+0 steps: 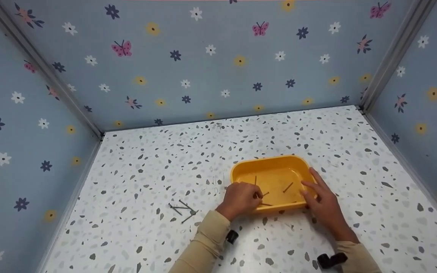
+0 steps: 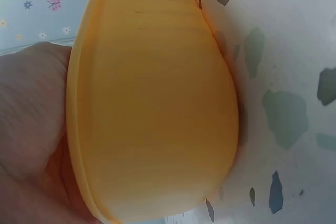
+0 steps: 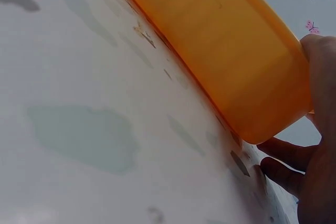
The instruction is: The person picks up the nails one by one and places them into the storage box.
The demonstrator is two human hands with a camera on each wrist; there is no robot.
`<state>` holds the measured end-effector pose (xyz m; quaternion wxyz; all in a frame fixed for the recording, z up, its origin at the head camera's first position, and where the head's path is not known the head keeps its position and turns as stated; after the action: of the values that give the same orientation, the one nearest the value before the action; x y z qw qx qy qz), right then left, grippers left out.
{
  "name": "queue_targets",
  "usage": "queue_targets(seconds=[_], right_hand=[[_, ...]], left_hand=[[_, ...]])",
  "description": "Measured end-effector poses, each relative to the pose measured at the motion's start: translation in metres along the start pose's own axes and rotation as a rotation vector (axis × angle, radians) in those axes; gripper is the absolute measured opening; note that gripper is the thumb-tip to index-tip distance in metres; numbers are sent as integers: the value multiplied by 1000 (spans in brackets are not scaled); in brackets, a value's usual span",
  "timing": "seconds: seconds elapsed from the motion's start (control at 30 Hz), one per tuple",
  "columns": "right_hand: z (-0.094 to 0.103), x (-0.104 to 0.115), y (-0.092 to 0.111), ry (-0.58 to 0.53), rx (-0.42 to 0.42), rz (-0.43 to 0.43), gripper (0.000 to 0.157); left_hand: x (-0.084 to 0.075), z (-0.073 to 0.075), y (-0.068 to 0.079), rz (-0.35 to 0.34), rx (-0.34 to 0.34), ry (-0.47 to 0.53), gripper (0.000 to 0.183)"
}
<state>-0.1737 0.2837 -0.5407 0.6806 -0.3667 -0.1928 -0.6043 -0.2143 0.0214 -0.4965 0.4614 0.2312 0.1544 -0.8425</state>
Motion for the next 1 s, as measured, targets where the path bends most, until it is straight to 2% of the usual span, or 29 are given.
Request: queue_targets(seconds=[0.53, 0.8, 1.0], right_hand=[[-3, 0, 2, 21, 30, -46, 38], [-1, 1, 0, 24, 11, -16, 37], [-1, 0, 0, 29, 5, -7, 37]], left_hand=[[2, -2, 3, -1, -45, 12, 8], [2, -3, 2, 10, -49, 51, 20], [4, -3, 4, 21, -55, 96, 21]])
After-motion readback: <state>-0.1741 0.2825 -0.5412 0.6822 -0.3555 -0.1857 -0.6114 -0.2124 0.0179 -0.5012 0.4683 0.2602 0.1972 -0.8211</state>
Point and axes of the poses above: each hand's wrist, its own y-axis away from the middle knuckle, its own z-axis out of the back of the hand, x = y × z, the point moved 3 cm from there along -y, towards the middle knuckle, and after that the axes turned 7 degrees about y, right-handed, at the moved point
